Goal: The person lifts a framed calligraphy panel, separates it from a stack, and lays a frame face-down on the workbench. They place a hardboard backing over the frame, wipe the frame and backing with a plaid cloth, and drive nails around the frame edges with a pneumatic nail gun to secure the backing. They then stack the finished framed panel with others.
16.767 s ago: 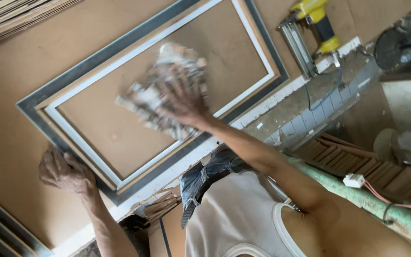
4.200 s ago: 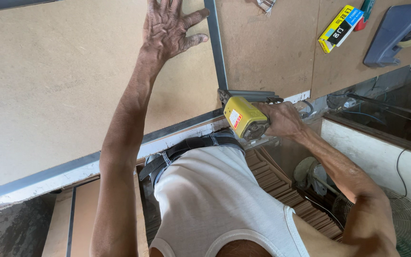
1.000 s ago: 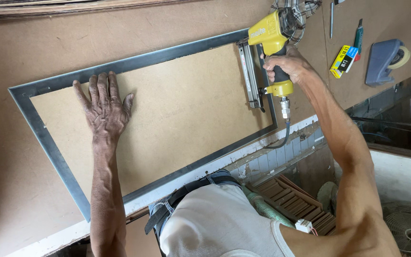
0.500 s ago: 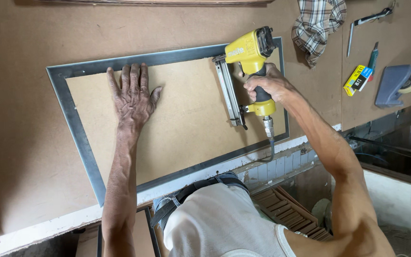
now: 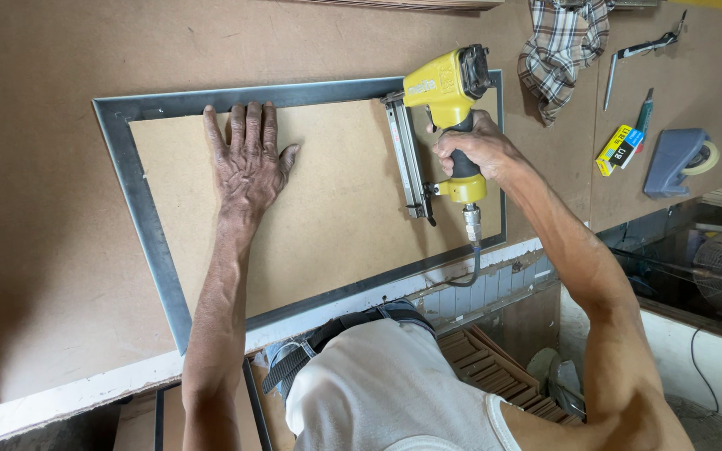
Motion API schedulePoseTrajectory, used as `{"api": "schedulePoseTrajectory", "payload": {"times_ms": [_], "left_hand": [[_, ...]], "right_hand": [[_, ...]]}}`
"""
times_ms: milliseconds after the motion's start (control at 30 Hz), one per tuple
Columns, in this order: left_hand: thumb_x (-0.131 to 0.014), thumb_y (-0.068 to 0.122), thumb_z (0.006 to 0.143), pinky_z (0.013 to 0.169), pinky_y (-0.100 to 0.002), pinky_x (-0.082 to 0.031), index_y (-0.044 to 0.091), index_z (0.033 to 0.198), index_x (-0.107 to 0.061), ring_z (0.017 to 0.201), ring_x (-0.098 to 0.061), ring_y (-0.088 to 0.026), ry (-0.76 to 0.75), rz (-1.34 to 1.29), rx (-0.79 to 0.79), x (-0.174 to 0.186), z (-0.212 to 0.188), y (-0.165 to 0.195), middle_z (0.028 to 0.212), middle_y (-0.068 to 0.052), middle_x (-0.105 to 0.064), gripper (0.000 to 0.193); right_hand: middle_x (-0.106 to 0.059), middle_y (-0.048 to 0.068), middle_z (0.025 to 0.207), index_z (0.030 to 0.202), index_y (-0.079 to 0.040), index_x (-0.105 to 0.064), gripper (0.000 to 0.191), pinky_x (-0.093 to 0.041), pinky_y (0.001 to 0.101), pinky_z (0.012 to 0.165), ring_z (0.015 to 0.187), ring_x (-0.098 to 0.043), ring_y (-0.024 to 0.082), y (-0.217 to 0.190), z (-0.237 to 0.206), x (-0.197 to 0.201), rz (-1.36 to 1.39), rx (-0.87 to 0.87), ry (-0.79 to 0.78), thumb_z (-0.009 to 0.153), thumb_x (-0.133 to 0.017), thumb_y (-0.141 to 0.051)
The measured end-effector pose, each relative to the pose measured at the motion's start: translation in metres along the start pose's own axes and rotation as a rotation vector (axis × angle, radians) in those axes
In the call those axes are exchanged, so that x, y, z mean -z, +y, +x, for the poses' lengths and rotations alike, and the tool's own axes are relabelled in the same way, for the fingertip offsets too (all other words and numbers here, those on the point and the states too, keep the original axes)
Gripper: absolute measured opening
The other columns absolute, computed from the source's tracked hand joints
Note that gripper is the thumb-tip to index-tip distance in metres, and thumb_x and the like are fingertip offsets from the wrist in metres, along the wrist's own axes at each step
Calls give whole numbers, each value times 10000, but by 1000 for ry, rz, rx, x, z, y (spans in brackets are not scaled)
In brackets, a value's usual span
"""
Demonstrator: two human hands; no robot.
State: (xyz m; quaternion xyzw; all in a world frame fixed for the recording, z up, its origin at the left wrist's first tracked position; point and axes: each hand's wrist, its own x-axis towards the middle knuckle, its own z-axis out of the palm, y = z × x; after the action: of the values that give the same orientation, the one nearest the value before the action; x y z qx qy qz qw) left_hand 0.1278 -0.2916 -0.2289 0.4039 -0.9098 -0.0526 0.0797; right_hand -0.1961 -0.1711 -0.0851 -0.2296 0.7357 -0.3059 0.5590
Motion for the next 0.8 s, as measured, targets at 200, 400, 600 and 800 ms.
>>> {"api": "schedulePoseTrajectory", "payload": {"times_ms": [200,400,600,800], "left_hand": [[-364,670,1058,1243,-635,-14,54,1586,-415,1490,-367,-298,-5,-127,-23,2,1,-15,1584,-117,-460,812],[-431,763,1009,1279,-597,-46,34,1547,-507,1468,-414,-313,58,-174,-15,20,-28,-86,1533,-141,-529,910],[-665,735,858,1281,-536,-123,18,1468,-562,1435,-417,-345,165,-441,30,27,-41,-124,1468,-161,-548,947],[-857,559,701,1280,-490,-194,42,1407,-599,1395,-433,-331,215,-579,31,31,-38,-127,1403,-133,-570,913]], "right_hand": [[-616,71,708,1131,24,-614,398,-524,311,484,526,-594,143,-11,-11,-34,-4,16,-28,736,-654,39],[-614,63,678,1146,10,-620,412,-504,310,479,513,-582,138,-36,-3,-105,-29,14,-158,738,-666,33],[-585,54,658,1171,16,-597,427,-513,311,501,526,-571,133,-63,14,-170,-106,54,-290,751,-679,15],[-622,63,703,1180,28,-589,452,-524,305,517,541,-591,139,-77,20,-199,-129,77,-319,735,-660,19]]}}
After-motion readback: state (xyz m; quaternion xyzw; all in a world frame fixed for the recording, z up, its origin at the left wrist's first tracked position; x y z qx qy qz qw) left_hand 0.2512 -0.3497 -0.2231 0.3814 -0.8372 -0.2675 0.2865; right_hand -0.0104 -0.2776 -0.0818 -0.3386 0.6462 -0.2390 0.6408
